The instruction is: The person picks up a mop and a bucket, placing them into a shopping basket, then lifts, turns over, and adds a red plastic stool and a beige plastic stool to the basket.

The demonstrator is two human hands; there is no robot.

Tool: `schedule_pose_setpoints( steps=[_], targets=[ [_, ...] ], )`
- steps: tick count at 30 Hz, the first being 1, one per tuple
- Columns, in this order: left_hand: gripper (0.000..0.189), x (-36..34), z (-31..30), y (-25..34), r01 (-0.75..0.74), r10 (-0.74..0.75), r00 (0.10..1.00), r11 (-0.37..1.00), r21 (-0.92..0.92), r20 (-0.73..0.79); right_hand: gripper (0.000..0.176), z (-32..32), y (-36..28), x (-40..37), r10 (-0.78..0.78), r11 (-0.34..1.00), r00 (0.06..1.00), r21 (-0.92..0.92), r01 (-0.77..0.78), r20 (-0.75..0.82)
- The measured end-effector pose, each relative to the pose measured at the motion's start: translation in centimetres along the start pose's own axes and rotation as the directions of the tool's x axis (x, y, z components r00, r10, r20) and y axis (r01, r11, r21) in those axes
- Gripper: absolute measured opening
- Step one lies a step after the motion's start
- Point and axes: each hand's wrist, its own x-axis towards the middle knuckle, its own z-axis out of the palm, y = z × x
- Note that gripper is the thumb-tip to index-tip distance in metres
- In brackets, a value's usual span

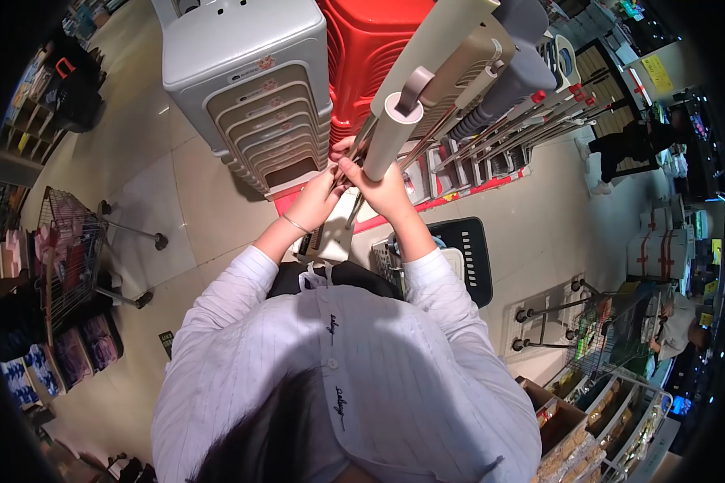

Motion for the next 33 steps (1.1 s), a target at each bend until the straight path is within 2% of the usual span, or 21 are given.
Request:
schedule_pose_setpoints(
  steps=[2,3,5,7,8,10,12,13,15,16,17,18,19,20,21,23,25,27,30,32,33],
  targets=[
    [0.024,0.1,-0.6,0.6,-0.133,0.132,0.988,0.991,-0.01,-0.076,0.028,0.1,-0.2,0.4,-0.141,0.987,0.99,0.083,0.141,-0.002],
    [0.024,0.3,-1.1,0.8,-0.131,0.129,0.988,0.991,-0.01,-0.084,0.028,-0.1,-0.3,0.5,-0.142,0.987,0.99,0.083,0.141,0.005],
    [0.025,0.8,-2.3,1.0,-0.014,0.016,0.999,0.999,-0.034,0.042,0.033,-0.8,-0.4,0.8,-0.093,0.992,0.994,0.092,0.088,0.053],
    [0.025,0.8,-2.7,1.5,-0.047,0.052,0.998,0.994,-0.102,0.045,0.037,-0.5,-1.1,0.9,-0.054,0.984,0.997,0.174,0.045,0.048],
    [0.025,0.9,-2.7,1.8,-0.081,0.091,0.995,0.982,-0.171,0.05,0.037,-0.3,-1.0,1.0,-0.053,0.984,0.997,0.174,0.044,0.05],
    [0.027,0.9,-2.9,2.3,-0.066,0.071,0.997,0.989,-0.129,0.034,0.04,-0.2,-0.7,1.3,-0.088,0.986,0.996,0.142,0.085,0.013],
    [0.027,1.2,-2.9,2.0,-0.131,0.129,0.991,0.963,-0.237,-0.027,0.039,0.0,0.0,1.5,-0.091,0.979,0.996,0.182,0.093,-0.015],
    [0.029,1.3,-3.1,1.9,-0.09,0.092,0.996,0.966,-0.242,-0.003,0.038,0.0,-0.1,1.5,-0.118,0.982,0.993,0.146,0.119,-0.013],
    [0.029,1.2,-3.2,2.5,-0.096,0.099,0.995,0.954,-0.285,-0.005,0.031,-0.4,0.4,1.5,-0.16,0.987,0.987,0.033,0.16,-0.014],
    [0.03,1.2,-3.5,3.0,-0.107,0.112,0.994,0.94,-0.324,-0.004,0.031,-0.7,0.8,1.5,-0.16,0.986,0.987,0.033,0.16,-0.013],
    [0.03,1.3,-4.0,3.5,-0.08,0.087,0.996,0.97,-0.23,0.022,0.03,-1.0,1.2,1.6,-0.151,0.988,0.989,-0.034,0.151,0.006],
    [0.03,1.4,-4.0,3.4,-0.082,0.089,0.996,0.97,-0.229,0.022,0.029,-1.0,0.7,1.7,-0.141,0.985,0.99,-0.101,0.143,0.026],
    [0.029,1.5,-3.9,3.2,-0.102,0.107,0.994,0.984,-0.148,0.022,0.029,-0.7,0.2,1.6,-0.142,0.984,0.99,-0.101,0.144,0.026],
    [0.028,1.5,-3.9,2.9,-0.122,0.124,0.992,0.99,-0.067,0.024,0.028,-0.2,-0.3,1.3,-0.141,0.99,0.99,0.032,0.141,0.022],
    [0.028,1.5,-3.7,2.9,-0.122,0.124,0.992,0.99,-0.067,0.022,0.028,0.1,-0.8,1.2,-0.14,0.977,0.99,0.164,0.135,0.018],
    [0.027,1.4,-3.4,2.9,-0.156,0.156,0.987,0.988,-0.007,-0.037,0.028,0.0,-0.6,1.2,-0.12,0.984,0.992,0.139,0.115,0.034],
    [0.027,1.4,-3.4,3.0,-0.162,0.161,0.986,0.987,-0.013,-0.054,0.028,-0.1,-0.3,1.3,-0.1,0.989,0.994,0.115,0.094,0.047],
    [0.026,1.4,-3.2,2.8,-0.165,0.163,0.984,0.986,-0.019,-0.07,0.025,-0.2,0.0,1.5,-0.188,0.982,0.982,0.023,0.188,0.021],
    [0.028,1.6,-2.6,2.1,-0.228,0.22,0.968,0.972,-0.058,-0.117,0.022,-0.5,0.1,1.5,-0.208,0.978,0.977,-0.021,0.209,0.055],
    [0.022,1.6,-2.2,2.3,-0.12,0.12,0.992,0.993,0.01,-0.039,0.02,-0.7,0.2,1.5,-0.194,0.981,0.979,-0.003,0.194,0.059],
    [0.045,1.6,-1.8,2.2,-0.09,0.094,0.995,0.978,-0.19,0.012,0.019,-0.7,0.2,1.6,-0.18,0.984,0.982,0.016,0.18,0.06]
  ],
)
